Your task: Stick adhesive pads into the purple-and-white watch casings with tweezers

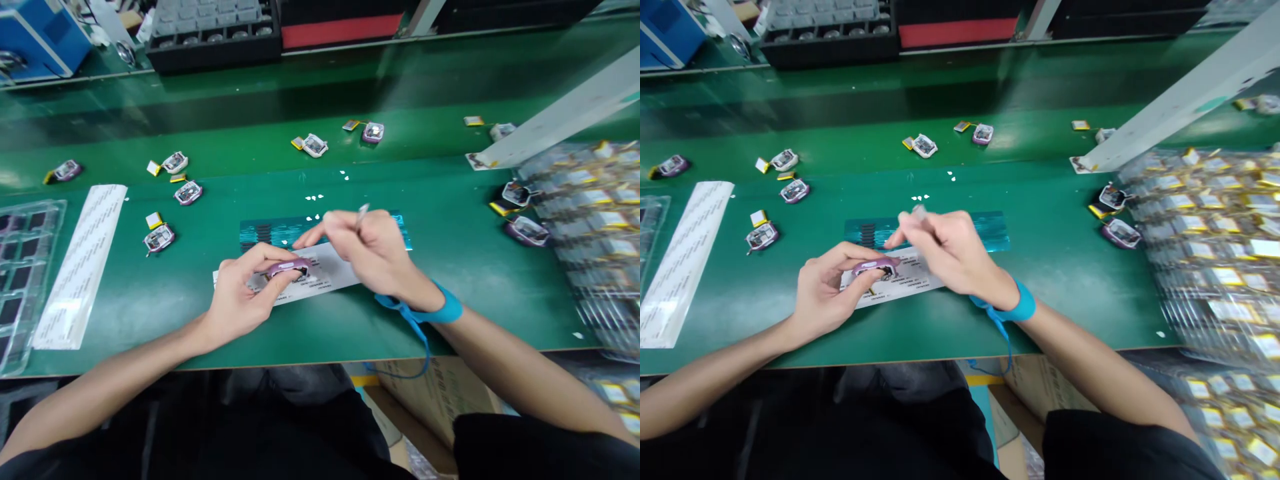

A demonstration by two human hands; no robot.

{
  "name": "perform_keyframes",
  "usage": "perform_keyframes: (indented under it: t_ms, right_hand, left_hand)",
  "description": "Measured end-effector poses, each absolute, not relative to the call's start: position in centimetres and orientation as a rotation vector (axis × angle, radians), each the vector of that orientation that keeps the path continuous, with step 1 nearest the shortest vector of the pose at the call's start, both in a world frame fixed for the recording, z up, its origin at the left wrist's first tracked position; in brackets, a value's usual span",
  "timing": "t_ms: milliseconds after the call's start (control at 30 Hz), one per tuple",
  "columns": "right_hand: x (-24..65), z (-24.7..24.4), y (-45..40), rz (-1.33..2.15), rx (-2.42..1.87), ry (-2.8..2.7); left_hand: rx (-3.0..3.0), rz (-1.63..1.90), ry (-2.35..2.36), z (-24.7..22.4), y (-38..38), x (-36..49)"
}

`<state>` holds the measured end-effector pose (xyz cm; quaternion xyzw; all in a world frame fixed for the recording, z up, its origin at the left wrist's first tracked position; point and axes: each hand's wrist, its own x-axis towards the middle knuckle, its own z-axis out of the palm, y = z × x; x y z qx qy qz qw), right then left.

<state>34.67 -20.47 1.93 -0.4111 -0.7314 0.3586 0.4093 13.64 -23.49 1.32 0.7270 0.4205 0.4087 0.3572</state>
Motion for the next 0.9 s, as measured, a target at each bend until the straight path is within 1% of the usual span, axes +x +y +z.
perform_keyframes:
  t_ms: [133,200,333,433,533,733,900]
  right_hand:
    - [37.0,2.5,-18.3,0.873,-1.156,-1.788]
    - [38.1,2.8,-17.3,1.014,-1.205,-1.875]
    - [39.0,2.7,-16.1,1.398,-1.186,-1.955]
    - [39.1,2.4,-15.9,1.567,-1.210,-1.911]
    - [39.1,2.3,-16.0,1.702,-1.146,-1.898]
    - [38.8,2.5,-16.4,1.746,-1.051,-1.976]
    - [38.2,2.1,-16.8,1.804,-1.094,-1.986]
  left_hand:
    - [2.124,0.940,0.883,0.9,-23.1,13.5]
    - [2.204,0.861,0.835,0.4,-22.9,13.4]
    - [2.247,0.807,0.915,-0.4,-22.6,13.4]
    - [2.261,0.826,0.923,-0.5,-22.6,13.3]
    - [2.270,0.809,0.927,-0.4,-22.6,13.2]
    - [2.327,0.742,0.880,-0.6,-22.6,13.4]
    - [2.349,0.769,0.905,-0.9,-22.6,13.5]
